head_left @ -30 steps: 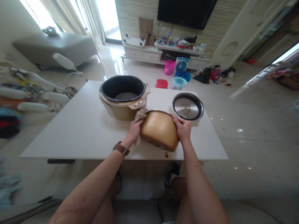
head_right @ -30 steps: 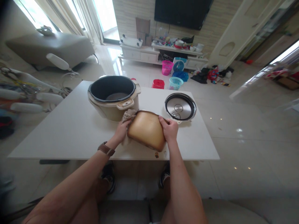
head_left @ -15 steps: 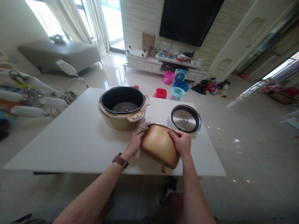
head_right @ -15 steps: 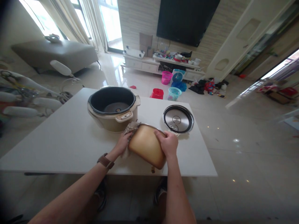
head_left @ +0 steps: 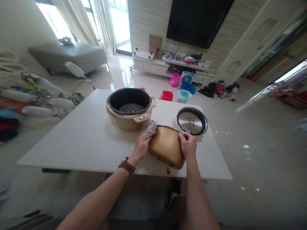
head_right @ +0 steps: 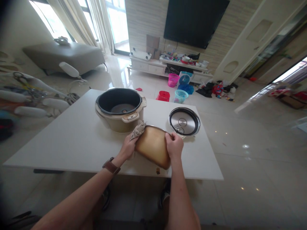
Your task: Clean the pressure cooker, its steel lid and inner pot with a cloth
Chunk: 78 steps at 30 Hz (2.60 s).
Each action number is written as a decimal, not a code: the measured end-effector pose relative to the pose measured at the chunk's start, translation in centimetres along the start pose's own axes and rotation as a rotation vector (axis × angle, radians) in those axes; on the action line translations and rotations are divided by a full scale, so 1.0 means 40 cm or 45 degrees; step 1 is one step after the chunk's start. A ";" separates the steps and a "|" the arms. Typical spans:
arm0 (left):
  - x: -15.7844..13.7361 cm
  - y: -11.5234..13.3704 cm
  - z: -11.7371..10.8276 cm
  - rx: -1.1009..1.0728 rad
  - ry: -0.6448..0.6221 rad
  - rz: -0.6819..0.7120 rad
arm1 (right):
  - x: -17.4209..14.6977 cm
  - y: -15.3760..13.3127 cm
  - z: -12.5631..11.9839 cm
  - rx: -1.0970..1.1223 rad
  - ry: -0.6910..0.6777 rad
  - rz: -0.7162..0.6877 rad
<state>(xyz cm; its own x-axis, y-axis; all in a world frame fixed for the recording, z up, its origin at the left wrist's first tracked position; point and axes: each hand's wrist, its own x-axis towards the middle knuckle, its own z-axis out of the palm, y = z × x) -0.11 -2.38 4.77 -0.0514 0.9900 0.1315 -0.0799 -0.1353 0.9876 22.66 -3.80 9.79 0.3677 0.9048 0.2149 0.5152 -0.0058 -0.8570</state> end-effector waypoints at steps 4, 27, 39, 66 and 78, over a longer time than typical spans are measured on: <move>0.000 0.014 -0.004 0.039 -0.045 0.056 | 0.014 0.030 0.006 0.038 -0.021 0.049; -0.022 0.042 -0.021 0.144 -0.169 0.251 | 0.014 0.026 0.009 0.080 -0.076 0.084; 0.060 -0.078 -0.023 -0.209 0.088 -0.469 | 0.014 0.030 0.012 0.063 -0.060 0.039; 0.086 -0.077 -0.044 -0.137 0.146 -0.380 | 0.021 0.106 0.039 0.335 -0.017 0.082; 0.056 -0.034 -0.032 -0.056 0.003 -0.094 | 0.007 0.022 0.025 0.149 0.030 -0.011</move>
<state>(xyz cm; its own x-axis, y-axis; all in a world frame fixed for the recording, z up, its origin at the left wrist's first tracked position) -1.37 -0.02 3.60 -0.0458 0.9973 0.0582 -0.1271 -0.0637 0.9898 22.44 -3.14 8.62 0.3825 0.8941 0.2327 0.4254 0.0531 -0.9034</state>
